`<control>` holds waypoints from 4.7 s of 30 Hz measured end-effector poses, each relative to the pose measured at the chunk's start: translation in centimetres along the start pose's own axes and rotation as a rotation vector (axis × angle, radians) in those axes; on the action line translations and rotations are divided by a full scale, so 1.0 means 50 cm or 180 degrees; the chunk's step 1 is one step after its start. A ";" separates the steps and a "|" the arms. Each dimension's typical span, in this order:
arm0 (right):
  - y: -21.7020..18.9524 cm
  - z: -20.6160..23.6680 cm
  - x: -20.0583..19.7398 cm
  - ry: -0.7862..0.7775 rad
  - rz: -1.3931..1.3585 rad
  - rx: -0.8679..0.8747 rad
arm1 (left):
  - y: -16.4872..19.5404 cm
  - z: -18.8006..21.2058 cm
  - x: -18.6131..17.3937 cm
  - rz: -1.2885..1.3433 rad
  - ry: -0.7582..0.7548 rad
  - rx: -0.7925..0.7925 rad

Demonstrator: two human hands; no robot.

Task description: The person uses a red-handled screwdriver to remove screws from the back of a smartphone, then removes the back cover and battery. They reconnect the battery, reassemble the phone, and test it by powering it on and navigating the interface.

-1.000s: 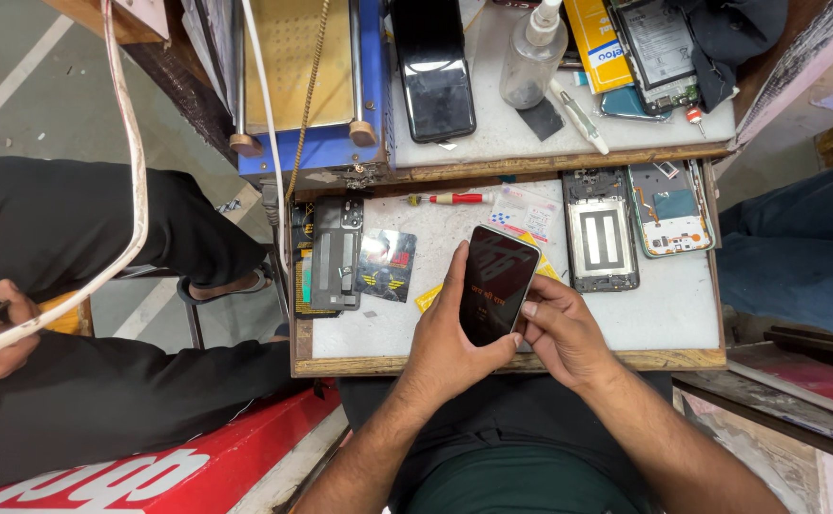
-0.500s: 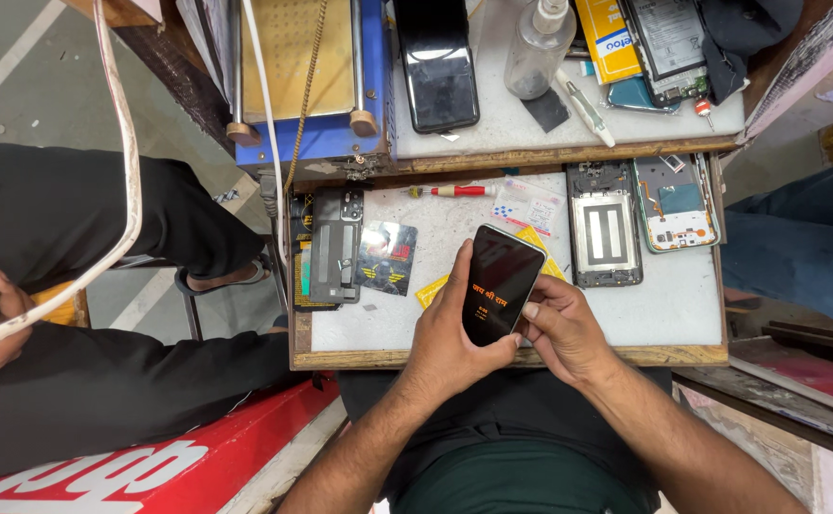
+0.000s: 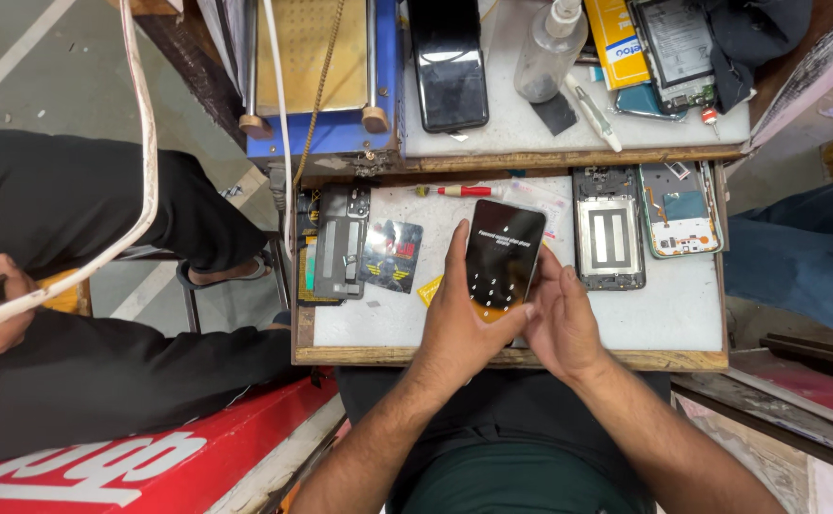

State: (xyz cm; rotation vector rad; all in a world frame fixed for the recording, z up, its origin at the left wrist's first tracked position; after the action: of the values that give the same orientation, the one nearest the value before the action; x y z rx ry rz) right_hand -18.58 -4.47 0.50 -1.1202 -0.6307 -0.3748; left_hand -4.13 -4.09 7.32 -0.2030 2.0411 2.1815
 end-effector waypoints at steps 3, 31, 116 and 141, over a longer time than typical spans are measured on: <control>0.007 -0.004 0.015 -0.0008 -0.0265 0.0330 | -0.003 0.001 0.009 0.0100 -0.0052 0.0051; 0.019 0.004 0.001 -0.0450 -0.0881 0.0593 | -0.049 0.131 0.005 -0.2116 0.0554 0.1713; 0.018 -0.002 0.006 -0.0361 -0.0949 0.0545 | -0.081 0.130 -0.016 -0.1830 0.0797 0.1789; 0.027 -0.001 -0.016 -0.0451 -0.0956 0.0574 | -0.012 0.045 -0.003 -0.1898 0.0355 0.1959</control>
State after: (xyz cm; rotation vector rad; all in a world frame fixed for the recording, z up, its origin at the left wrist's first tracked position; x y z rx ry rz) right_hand -18.40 -4.02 -0.97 -0.8856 -0.9443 -0.4878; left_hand -3.87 -1.79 6.94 -0.7451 2.2167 1.1706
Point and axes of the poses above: each hand's wrist, its own z-axis away from the middle knuckle, its own x-axis out of the palm, y = z × x, the point moved 6 cm from there along -z, towards the middle knuckle, and after that the axes turned 4 degrees about y, right-handed, at the moved point
